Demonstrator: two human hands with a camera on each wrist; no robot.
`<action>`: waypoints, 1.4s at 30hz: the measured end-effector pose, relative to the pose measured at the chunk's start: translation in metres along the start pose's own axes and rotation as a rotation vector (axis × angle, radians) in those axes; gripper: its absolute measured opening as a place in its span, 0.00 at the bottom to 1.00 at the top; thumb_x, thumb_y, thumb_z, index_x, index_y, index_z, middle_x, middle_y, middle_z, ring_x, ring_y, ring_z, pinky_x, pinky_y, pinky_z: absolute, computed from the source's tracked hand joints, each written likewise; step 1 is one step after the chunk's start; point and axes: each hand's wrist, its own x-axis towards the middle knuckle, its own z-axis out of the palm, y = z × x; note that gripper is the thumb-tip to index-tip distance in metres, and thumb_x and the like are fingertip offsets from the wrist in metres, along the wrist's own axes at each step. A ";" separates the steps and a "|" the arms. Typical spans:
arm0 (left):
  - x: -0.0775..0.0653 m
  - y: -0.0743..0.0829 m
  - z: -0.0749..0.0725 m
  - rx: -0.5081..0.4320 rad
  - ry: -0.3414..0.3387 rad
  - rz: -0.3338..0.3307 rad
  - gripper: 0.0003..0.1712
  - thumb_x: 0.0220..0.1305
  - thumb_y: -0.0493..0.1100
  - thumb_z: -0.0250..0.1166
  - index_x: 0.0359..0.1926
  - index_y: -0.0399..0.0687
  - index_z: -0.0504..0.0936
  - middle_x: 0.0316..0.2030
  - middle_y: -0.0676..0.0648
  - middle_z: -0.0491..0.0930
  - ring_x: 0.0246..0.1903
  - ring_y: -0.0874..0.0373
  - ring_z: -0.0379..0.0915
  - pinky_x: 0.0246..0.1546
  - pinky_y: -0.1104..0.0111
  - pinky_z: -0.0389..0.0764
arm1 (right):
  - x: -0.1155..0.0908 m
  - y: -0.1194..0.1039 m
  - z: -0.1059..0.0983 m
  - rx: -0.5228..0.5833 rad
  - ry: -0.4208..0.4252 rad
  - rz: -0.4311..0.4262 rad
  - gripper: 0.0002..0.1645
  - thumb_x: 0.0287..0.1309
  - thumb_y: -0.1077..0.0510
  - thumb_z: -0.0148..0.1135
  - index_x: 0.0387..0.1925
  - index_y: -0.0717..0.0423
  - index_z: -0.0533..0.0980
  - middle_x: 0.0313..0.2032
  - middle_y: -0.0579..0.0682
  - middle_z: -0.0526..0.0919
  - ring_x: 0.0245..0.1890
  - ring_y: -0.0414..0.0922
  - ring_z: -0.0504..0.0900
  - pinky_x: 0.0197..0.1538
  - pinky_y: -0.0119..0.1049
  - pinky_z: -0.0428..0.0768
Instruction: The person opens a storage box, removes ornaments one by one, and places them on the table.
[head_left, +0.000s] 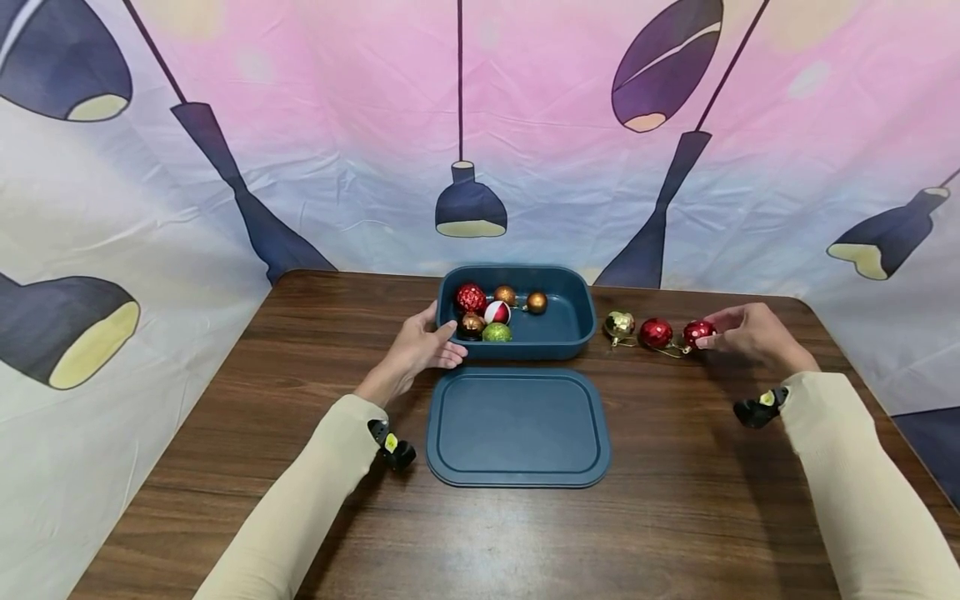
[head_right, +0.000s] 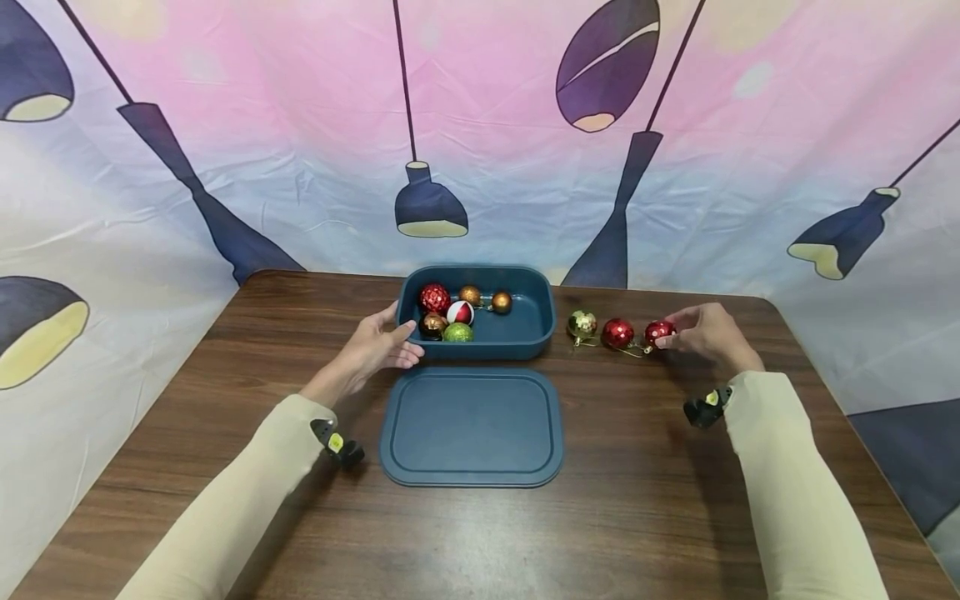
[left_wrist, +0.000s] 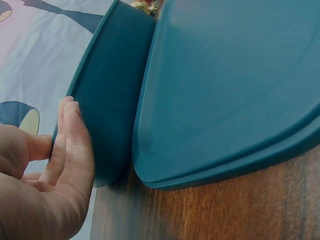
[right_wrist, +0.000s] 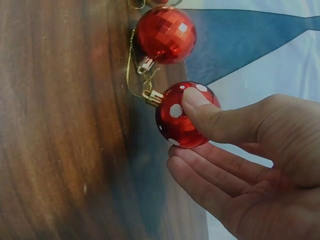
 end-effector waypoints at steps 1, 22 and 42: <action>0.000 0.000 0.000 0.000 -0.002 -0.001 0.40 0.80 0.47 0.53 0.82 0.58 0.42 0.28 0.41 0.87 0.26 0.54 0.86 0.30 0.70 0.87 | 0.000 0.001 0.001 0.007 0.001 -0.001 0.31 0.61 0.58 0.71 0.59 0.75 0.74 0.51 0.71 0.82 0.41 0.50 0.83 0.39 0.36 0.82; 0.002 -0.001 0.002 -0.022 0.002 -0.002 0.40 0.80 0.46 0.54 0.82 0.58 0.43 0.26 0.43 0.86 0.22 0.58 0.84 0.29 0.69 0.87 | -0.003 0.004 0.001 0.090 -0.027 0.030 0.33 0.64 0.63 0.67 0.63 0.80 0.67 0.57 0.80 0.73 0.42 0.53 0.87 0.44 0.44 0.87; 0.002 -0.002 0.001 -0.028 0.008 -0.007 0.40 0.79 0.47 0.54 0.82 0.59 0.43 0.25 0.44 0.86 0.22 0.58 0.84 0.27 0.70 0.86 | 0.001 -0.026 -0.021 -0.048 -0.012 0.007 0.38 0.66 0.50 0.68 0.65 0.74 0.69 0.58 0.74 0.76 0.55 0.67 0.78 0.54 0.58 0.80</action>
